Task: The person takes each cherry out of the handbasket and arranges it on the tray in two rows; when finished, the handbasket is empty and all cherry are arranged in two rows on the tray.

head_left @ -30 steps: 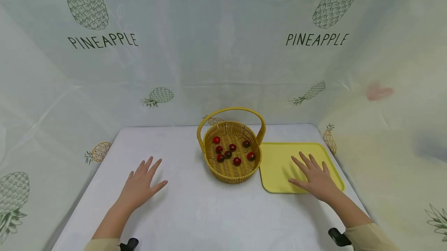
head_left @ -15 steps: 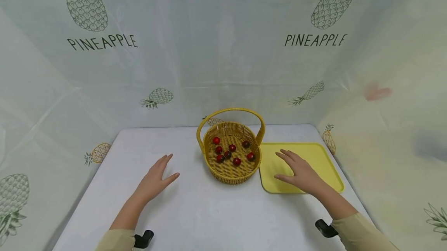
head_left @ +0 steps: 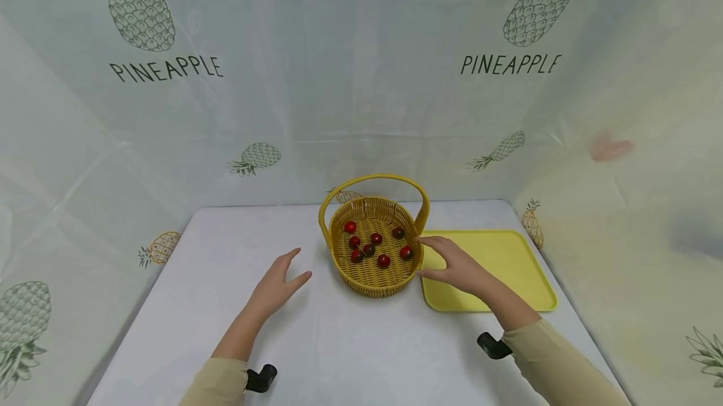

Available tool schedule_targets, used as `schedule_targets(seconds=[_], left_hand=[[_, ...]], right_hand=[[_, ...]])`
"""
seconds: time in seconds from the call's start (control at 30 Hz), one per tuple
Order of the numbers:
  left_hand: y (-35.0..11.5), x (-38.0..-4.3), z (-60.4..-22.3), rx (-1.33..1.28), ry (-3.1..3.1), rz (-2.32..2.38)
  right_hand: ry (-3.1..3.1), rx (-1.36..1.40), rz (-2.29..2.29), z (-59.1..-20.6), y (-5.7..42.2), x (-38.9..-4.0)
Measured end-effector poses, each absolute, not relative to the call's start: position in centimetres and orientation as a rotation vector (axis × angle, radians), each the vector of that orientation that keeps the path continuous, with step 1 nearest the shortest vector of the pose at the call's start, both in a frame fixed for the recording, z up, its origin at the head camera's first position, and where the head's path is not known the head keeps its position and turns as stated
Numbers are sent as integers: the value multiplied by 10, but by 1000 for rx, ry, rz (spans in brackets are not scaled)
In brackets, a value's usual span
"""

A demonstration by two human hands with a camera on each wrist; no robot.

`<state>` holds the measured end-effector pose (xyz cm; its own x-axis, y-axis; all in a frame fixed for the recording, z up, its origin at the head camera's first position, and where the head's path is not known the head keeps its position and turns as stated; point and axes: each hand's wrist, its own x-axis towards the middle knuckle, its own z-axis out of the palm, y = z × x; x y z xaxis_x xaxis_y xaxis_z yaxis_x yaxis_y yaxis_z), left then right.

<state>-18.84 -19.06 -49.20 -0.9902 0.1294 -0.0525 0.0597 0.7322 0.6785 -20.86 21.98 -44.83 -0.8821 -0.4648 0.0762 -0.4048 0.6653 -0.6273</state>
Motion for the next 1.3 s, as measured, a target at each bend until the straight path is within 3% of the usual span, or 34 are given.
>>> schedule_targets(seconds=[0.73,1.3], left_hand=[[-143,-212,-505,-73,2425,1684],[-125,-225,-514,-358,2055,2073]], right_hand=[[2400,-644,-1180,-452,167,-260],[2432,-375,-1110,-471,142,-286]])
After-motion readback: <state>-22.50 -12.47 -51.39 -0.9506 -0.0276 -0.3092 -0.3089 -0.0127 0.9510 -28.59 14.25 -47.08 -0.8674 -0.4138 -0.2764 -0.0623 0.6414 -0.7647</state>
